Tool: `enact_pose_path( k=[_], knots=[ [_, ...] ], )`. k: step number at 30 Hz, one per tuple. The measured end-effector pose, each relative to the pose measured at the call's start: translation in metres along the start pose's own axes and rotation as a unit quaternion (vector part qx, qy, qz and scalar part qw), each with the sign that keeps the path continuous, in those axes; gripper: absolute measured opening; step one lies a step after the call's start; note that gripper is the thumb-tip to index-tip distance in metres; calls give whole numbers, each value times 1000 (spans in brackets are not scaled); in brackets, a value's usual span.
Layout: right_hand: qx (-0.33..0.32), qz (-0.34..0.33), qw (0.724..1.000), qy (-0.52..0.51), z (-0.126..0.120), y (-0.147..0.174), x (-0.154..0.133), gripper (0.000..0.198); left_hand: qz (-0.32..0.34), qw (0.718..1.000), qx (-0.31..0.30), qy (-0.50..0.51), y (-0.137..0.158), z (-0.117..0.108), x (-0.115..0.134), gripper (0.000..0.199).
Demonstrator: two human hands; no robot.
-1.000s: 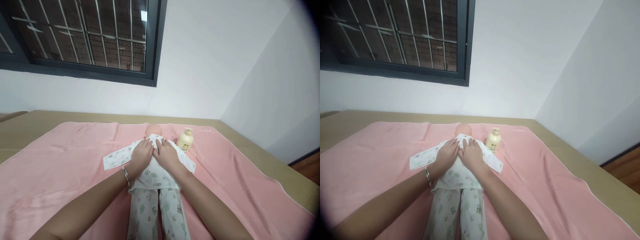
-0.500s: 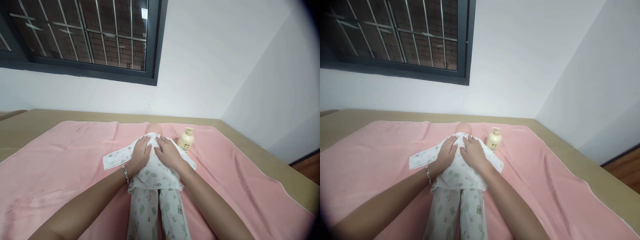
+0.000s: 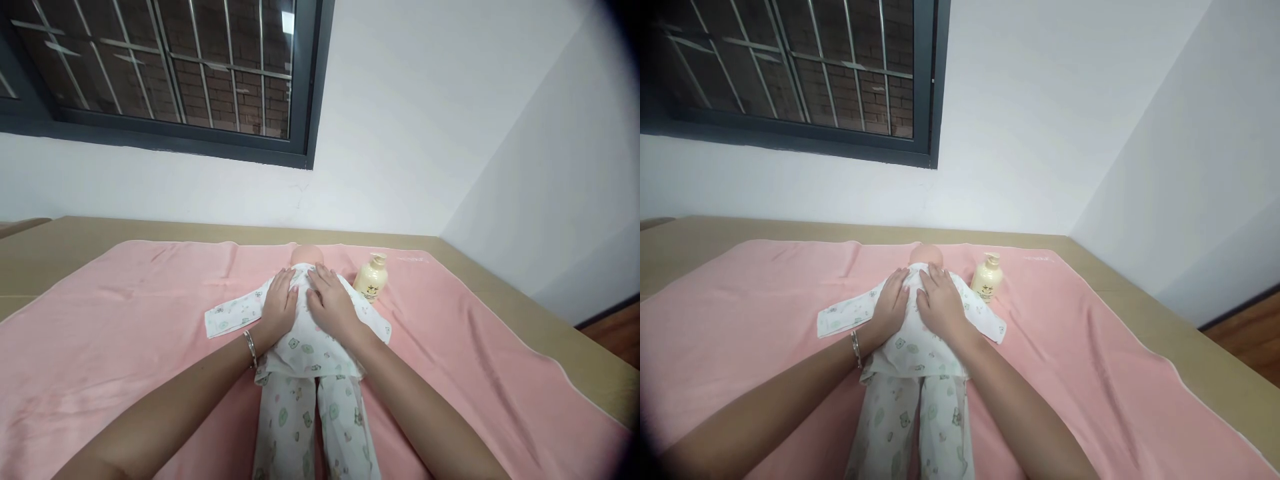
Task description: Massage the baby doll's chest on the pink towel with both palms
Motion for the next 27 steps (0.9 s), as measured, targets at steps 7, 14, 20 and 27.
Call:
enact_pose_path(
  k=[7,14,20,27],
  knots=[
    [-33,-10,999,-19,2,1,-3,47,2,1000,5,3,1,0,-1,44],
    [5,9,1000,-9,0,1,-5,49,-2,1000,10,3,1,0,-2,44],
    [-85,-2,996,-1,-7,-4,-9,47,-27,1000,8,-14,-1,-2,1,49],
    [-114,50,992,22,-100,-25,-2,56,5,991,-68,-115,-7,-7,16,49]
  ],
)
Point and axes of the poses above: each hand's wrist, its own y-axis away from the middle knuckle, its own z-axis out of the palm, x = y × z, the point moved 2 cm from there along -y, towards the middle knuckle, and after that the axes turned 12 degrees about x, right-handed, at the moved point
